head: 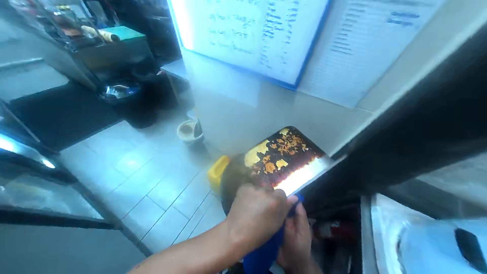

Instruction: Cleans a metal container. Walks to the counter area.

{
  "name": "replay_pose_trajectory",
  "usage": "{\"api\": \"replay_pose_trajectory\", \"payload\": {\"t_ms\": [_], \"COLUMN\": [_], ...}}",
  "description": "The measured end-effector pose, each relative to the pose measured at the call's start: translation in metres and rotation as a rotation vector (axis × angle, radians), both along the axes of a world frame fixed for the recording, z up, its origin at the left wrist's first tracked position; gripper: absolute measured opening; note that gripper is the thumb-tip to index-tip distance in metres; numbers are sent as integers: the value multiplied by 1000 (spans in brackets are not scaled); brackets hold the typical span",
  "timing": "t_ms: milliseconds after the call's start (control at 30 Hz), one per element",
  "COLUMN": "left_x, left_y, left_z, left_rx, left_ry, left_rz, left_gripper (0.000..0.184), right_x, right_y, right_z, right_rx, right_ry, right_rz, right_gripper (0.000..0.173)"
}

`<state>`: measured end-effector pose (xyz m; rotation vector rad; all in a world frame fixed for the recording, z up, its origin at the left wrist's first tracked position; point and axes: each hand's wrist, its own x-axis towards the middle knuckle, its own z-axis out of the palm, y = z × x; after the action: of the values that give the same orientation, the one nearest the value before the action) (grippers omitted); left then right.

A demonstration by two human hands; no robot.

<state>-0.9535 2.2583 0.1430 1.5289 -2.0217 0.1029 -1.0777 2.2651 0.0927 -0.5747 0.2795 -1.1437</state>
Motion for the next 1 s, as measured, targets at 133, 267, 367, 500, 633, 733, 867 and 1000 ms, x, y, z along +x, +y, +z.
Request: {"api": "replay_pose_trajectory", "payload": {"t_ms": [133, 267, 367, 500, 633, 733, 867, 1000], "left_x": [75, 148, 195, 251, 311, 354, 445, 568], "left_y": [-28, -60, -74, -97, -110, -77, -54, -66], "left_z": [17, 31, 34, 61, 88, 78, 0, 13], "left_rx": [293, 725, 811, 946, 886, 466, 15, -73], "left_ry": [-5, -13, -17, -43, -45, -102, -81, 41], "left_rz": [195, 365, 468, 596, 739, 883, 970, 1149], "left_gripper": [52, 52, 48, 46, 37, 28, 27, 28], "right_x": [56, 129, 177, 245, 313, 382, 482, 588], "right_y": [-8, -35, -43, -37, -39, -71, -89, -84], "right_z": [-18, -64, -70, -78, -81, -76, -55, -56], "right_rx": [-112, -502, -682, -771, -774, -708, -774, -941], "right_ry": [307, 412, 701, 952, 909, 785, 833, 903], "right_rz": [235, 423, 661, 793, 304, 134, 134, 97], "right_gripper": [39, 24, 37, 41, 19, 13, 24, 22]}}
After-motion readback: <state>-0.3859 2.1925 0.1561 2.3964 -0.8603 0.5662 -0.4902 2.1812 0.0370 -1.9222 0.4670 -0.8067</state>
